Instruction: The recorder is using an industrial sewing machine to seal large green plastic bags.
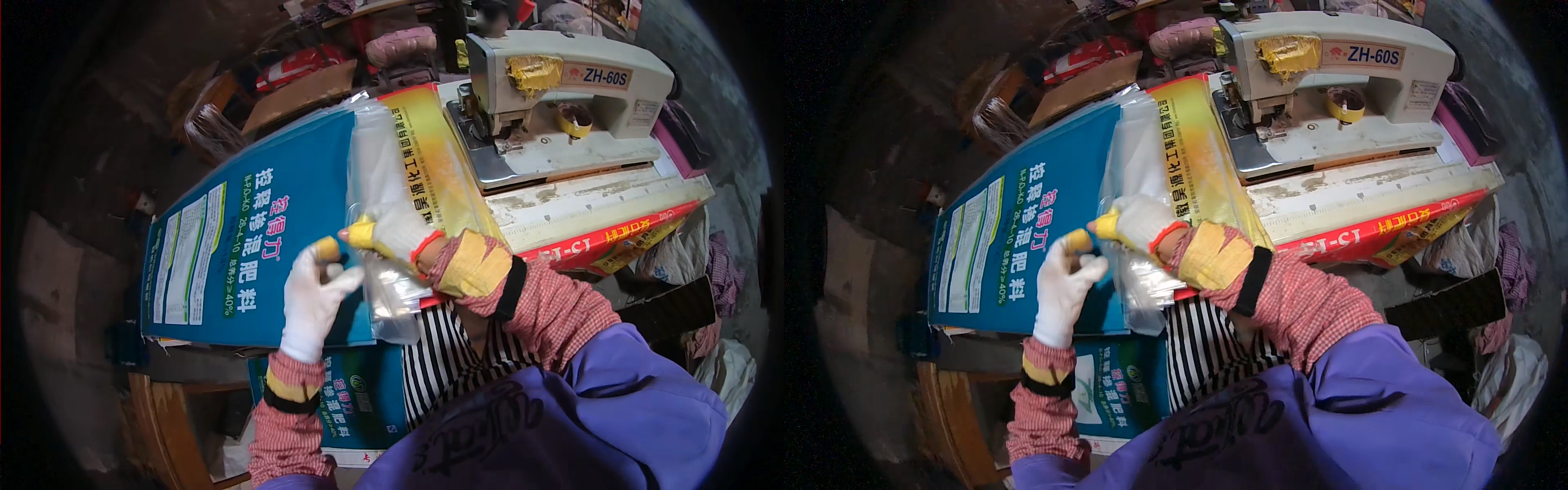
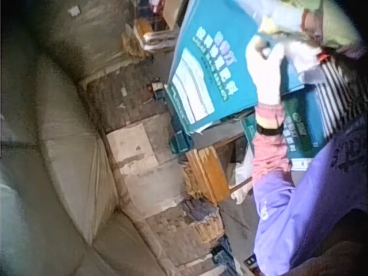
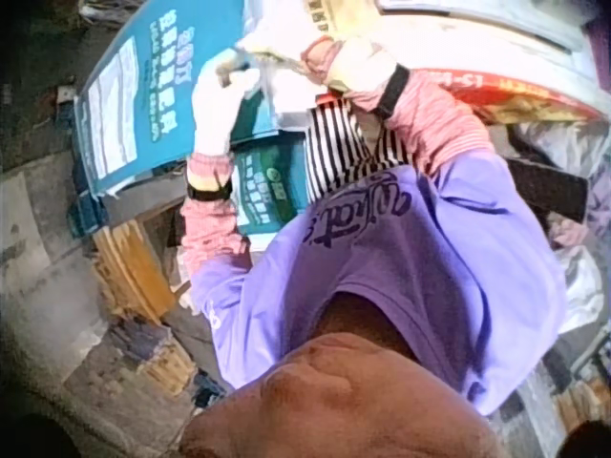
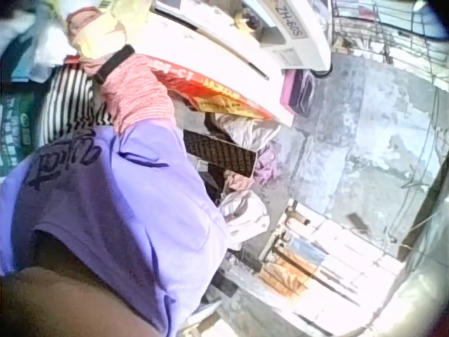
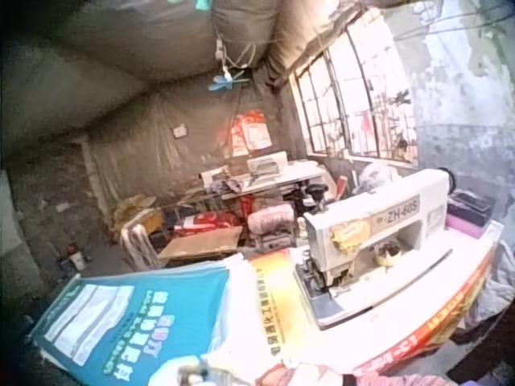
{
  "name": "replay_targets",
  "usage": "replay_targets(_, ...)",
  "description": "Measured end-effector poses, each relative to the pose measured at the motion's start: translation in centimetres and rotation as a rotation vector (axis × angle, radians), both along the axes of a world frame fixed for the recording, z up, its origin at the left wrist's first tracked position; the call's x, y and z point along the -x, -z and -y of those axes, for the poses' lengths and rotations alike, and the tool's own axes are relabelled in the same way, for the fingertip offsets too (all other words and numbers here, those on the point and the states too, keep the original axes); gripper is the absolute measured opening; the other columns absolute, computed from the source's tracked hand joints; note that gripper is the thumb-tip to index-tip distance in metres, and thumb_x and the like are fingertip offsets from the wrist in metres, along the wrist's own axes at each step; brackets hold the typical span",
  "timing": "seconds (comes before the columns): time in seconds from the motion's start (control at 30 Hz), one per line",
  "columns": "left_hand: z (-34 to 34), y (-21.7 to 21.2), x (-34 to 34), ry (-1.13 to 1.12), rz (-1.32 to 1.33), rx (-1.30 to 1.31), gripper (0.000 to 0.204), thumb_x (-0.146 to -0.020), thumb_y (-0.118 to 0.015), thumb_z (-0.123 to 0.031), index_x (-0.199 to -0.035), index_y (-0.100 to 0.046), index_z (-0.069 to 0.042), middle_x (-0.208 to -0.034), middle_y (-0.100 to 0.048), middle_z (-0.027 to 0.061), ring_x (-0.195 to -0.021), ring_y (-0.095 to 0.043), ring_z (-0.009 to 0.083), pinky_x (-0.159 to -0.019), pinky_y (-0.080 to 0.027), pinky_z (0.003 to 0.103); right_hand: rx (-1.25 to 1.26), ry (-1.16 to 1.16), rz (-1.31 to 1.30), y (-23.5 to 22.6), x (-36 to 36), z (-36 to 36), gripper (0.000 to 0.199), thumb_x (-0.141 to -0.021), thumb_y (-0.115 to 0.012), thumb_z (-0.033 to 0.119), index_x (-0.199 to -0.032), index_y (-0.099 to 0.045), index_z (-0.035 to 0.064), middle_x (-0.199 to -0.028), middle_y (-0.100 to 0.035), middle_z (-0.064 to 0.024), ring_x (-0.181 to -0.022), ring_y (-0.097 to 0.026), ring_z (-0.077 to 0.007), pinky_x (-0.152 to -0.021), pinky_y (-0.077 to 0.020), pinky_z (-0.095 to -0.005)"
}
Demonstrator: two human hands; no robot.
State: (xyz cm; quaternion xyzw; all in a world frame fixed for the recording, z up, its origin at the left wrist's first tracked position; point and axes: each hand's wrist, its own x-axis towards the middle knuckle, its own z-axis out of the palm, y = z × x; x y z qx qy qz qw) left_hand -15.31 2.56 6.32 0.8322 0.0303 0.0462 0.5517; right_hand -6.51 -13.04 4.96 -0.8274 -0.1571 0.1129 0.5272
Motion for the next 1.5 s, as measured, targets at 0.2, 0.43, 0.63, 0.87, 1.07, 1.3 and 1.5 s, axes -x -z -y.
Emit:
replay_targets(0.2,-2.8,-2.3,-1.4,-0.03,0.161,-0.17,0.018,-0.086,-0.066,-0.018,-0.086,-0.061,-0.001,-0.078,-0.063,0.0028,-0.07,-0.059,0.0116,-0.064,-0.047,0.027,0.328,-0.112,0.223,0.6,0.5,0.8,0.035,-0.088,-0.062,0.042,-0.096,-0.069,0.0085,-0.082,-0.069,-0.0116,-0.071,-0.068,-0.0253,-0.063,-0.0528,-0.0381)
replay_targets(0.43,-6.0,-7.4,1.0,-0.246,0.38,0.095,0.005,-0.094,-0.053,-0.007,-0.093,-0.053,-0.002,-0.079,-0.059,0.0042,-0.068,-0.056,0.0112,-0.067,-0.046,0.021,0.454,0.036,0.727,-1.1,1.3,1.9,0.013,-0.075,-0.059,0.011,-0.081,-0.068,0.0038,-0.073,-0.064,-0.0187,-0.075,-0.067,-0.0316,-0.065,-0.0545,-0.0403)
replay_targets(0.63,-4.6,-7.5,2.2,-0.127,0.385,0.066,0.018,-0.095,-0.058,-0.019,-0.1,-0.053,-0.002,-0.085,-0.058,0.0063,-0.075,-0.055,0.011,-0.068,-0.043,0.023,0.246,-0.489,0.431,-4.2,-1.2,-6.7,0.023,-0.074,-0.062,0.018,-0.084,-0.069,-0.0006,-0.09,-0.067,-0.0227,-0.087,-0.068,-0.0347,-0.076,-0.0534,-0.0447)
replay_targets(0.87,-11.4,-11.8,7.8,-0.425,0.718,-0.028,0.01,-0.092,-0.059,-0.01,-0.092,-0.05,-0.005,-0.089,-0.056,0.0056,-0.071,-0.055,0.0139,-0.063,-0.045,0.024,-0.895,0.22,-0.271,3.2,-14.3,-5.9,0.032,-0.094,-0.05,0.034,-0.097,-0.063,0.0047,-0.087,-0.066,-0.0143,-0.073,-0.065,-0.0302,-0.062,-0.0531,-0.0416)
replay_targets(1.07,-1.3,-2.8,7.0,1.024,-0.012,-0.752,0.01,-0.066,-0.066,-0.005,-0.076,-0.063,-0.006,-0.074,-0.06,0.0102,-0.069,-0.06,0.0301,-0.062,-0.049,0.037,-0.812,0.108,-0.249,0.3,-12.5,-4.5,0.062,-0.092,-0.043,0.062,-0.125,-0.055,0.0102,-0.102,-0.063,-0.0088,-0.09,-0.058,-0.0241,-0.069,-0.0475,-0.0375)
replay_targets(1.3,0.9,-6.4,4.1,1.322,-0.164,-0.511,0.011,-0.083,-0.061,-0.016,-0.089,-0.058,-0.006,-0.084,-0.058,0.0078,-0.082,-0.059,0.0287,-0.073,-0.049,0.038,-0.716,0.181,0.065,1.1,-10.0,-7.1,0.06,-0.094,-0.039,0.057,-0.113,-0.059,0.0033,-0.082,-0.062,-0.0098,-0.074,-0.06,-0.0203,-0.069,-0.0479,-0.0325)
replay_targets(1.5,3.6,-13.4,-9.0,0.454,0.802,-1.273,0.048,-0.063,-0.08,-0.015,-0.104,-0.059,-0.003,-0.105,-0.061,0.0138,-0.097,-0.058,0.032,-0.083,-0.045,0.041,-0.063,-0.019,0.064,-0.3,-3.2,-8.1,0.048,-0.088,-0.052,0.019,-0.135,-0.049,0.0085,-0.115,-0.065,-0.0131,-0.11,-0.058,-0.0313,-0.102,-0.038,-0.0425)
